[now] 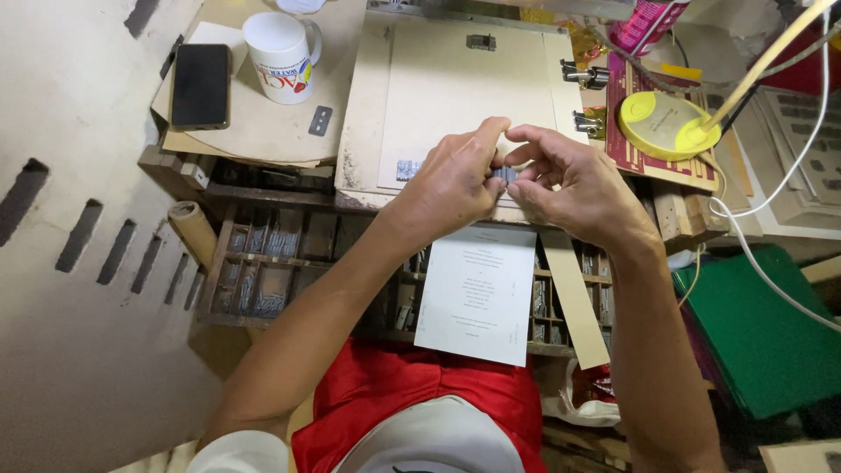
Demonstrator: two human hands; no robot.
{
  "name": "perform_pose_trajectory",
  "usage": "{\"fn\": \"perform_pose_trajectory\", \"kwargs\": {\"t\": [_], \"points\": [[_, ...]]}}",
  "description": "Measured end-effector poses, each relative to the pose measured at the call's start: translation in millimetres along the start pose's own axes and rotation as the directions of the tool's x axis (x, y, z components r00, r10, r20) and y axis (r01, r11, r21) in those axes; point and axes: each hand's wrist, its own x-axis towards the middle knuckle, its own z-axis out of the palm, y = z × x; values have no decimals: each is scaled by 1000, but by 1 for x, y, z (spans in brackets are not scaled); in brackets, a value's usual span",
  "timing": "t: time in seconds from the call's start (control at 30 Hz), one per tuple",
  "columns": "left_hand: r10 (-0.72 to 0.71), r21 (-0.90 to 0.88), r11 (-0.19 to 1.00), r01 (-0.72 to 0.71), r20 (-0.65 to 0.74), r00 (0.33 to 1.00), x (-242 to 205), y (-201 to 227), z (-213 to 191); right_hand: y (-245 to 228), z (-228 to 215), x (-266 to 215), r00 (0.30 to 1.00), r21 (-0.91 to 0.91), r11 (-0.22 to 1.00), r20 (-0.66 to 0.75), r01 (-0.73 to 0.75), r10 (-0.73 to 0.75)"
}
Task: The person selects small metal printing blocks from a compartmentalized wooden drawer and arranges them on a flat surface. They repeatedly pick up blocks, place them in rows, and adjust their positions using both hands.
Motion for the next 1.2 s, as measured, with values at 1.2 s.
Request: {"fn": "perform_pose_trajectory", "kwargs": {"t": [1.2], "points": [[257, 223, 952, -209, -210, 943, -73, 13, 2, -1, 6, -12, 997, -164, 985, -45, 48, -56]]}}
